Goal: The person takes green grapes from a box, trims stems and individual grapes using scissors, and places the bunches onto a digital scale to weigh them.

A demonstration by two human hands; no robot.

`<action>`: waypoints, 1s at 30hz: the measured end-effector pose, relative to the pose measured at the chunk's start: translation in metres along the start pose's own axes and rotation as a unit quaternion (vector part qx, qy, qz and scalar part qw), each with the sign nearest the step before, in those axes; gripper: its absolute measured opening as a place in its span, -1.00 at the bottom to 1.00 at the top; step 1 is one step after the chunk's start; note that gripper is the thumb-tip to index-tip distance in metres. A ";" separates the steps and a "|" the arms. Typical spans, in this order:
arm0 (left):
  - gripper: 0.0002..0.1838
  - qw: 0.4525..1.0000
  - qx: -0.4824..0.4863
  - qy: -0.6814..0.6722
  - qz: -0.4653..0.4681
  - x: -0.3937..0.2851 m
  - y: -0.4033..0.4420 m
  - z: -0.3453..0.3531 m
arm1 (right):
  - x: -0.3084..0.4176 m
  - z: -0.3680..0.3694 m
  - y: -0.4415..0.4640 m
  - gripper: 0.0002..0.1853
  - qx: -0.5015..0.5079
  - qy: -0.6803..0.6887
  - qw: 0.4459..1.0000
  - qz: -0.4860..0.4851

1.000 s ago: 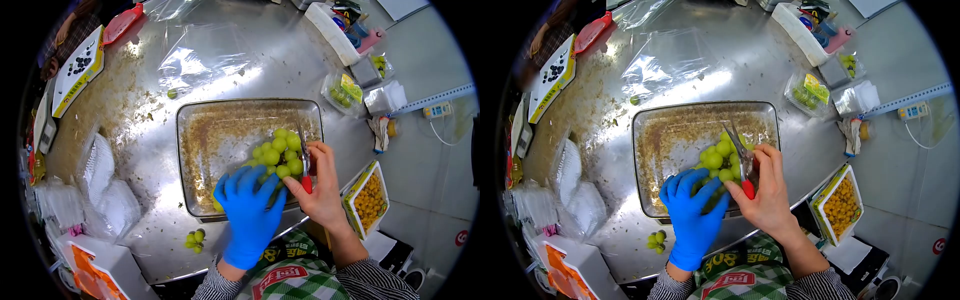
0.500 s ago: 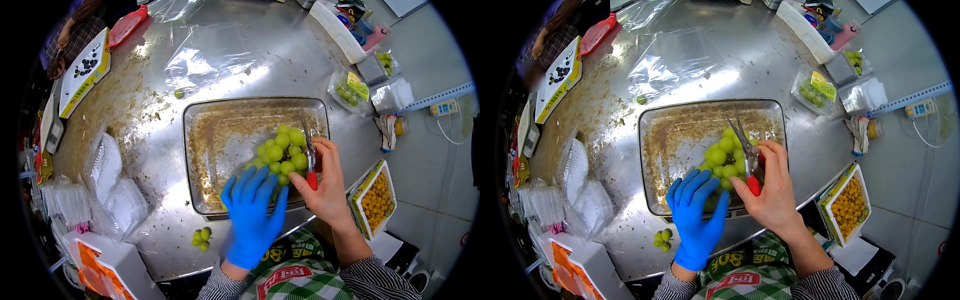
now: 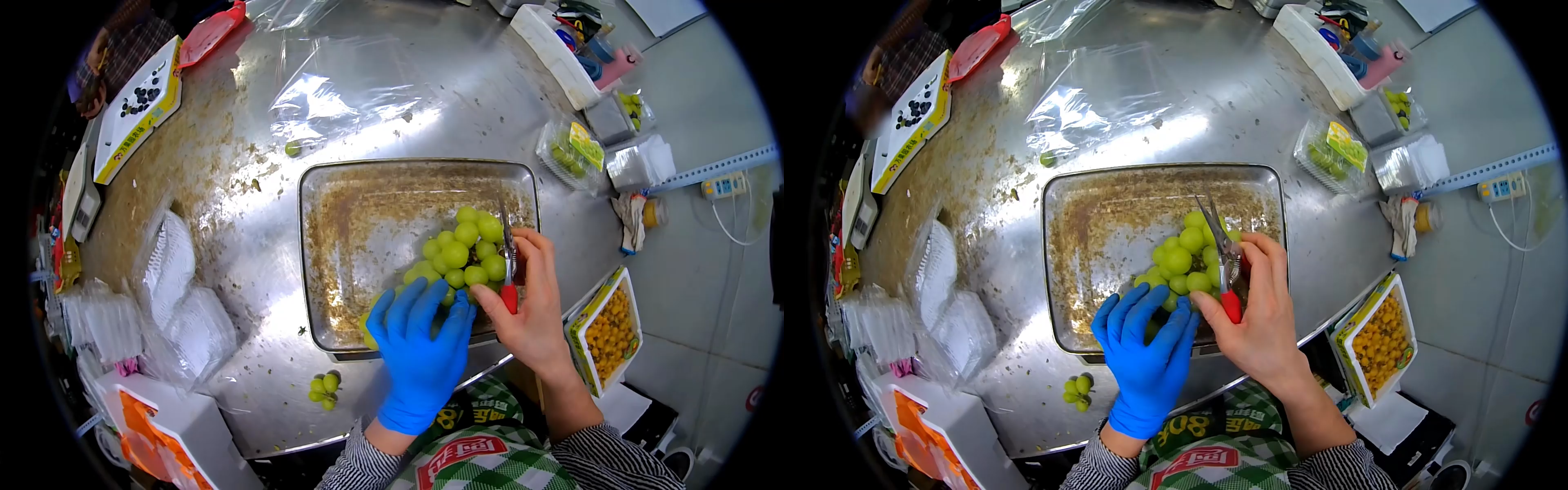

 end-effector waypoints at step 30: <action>-0.63 0.992 0.113 -0.036 0.046 0.014 0.023 -0.009 | -0.003 -0.003 0.002 -0.34 0.014 0.054 0.998 0.001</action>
Point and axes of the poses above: each hand's wrist, its own y-axis towards the middle knuckle, its own z-axis out of the palm, x = y × z, the point moved 3 cm from there along y, towards the middle knuckle, and after that the axes turned 13 degrees about z, right-handed, at the moved point
